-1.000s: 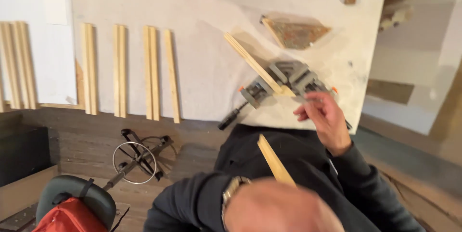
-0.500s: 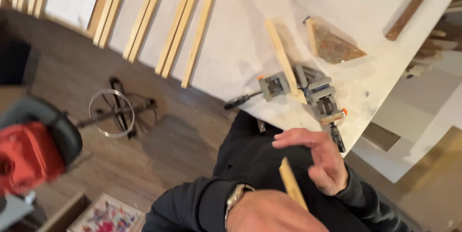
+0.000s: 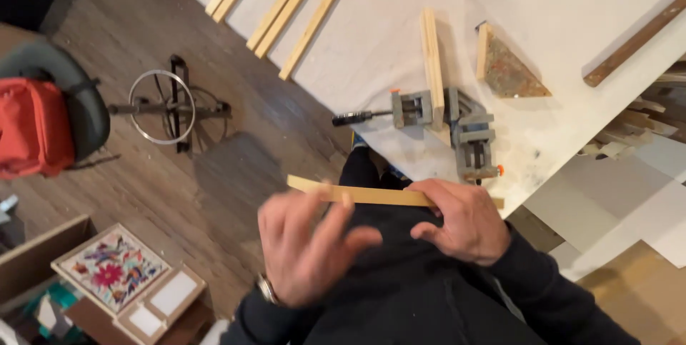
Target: Assembling wooden frame pieces using a corner clamp, wood glue, and a hammer to secure joints.
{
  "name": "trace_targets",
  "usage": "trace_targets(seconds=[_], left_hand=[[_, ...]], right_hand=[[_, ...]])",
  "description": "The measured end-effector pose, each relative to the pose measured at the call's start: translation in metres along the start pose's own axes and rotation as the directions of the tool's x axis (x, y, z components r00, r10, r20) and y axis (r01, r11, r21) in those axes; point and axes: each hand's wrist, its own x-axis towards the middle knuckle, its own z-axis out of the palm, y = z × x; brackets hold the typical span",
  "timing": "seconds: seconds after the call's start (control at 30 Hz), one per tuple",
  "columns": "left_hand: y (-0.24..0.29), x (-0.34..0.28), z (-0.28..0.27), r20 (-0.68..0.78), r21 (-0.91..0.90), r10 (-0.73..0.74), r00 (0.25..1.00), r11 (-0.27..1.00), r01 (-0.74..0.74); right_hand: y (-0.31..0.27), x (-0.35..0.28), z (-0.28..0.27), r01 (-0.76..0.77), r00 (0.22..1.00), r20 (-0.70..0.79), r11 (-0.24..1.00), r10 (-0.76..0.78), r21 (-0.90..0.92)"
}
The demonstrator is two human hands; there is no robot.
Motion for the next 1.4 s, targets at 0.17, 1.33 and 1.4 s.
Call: trace_targets(seconds=[0.17,1.33,1.4], left_hand=[[-0.015,-0.028,0.011,0.245,0.064,-0.118,0.962,0.992,0.105],[-0.245,-0.037,0.094,0.493,-0.060,-0.380,0.782,0.882,0.467],[-0.261,-0.044,0.120,0.437,-0.066,-0.471,0.766,0.833,0.549]], right_hand=[[0.007,-0.006,-0.009,0.028,0.994,0.106,0.997,-0.021,-0.072],[-0.007,0.205,0.020,0.188,0.972,-0.068,0.918,-0.225,-0.348],[0.003,0.200,0.025,0.133,0.987,-0.036,0.926,-0.155,-0.353]])
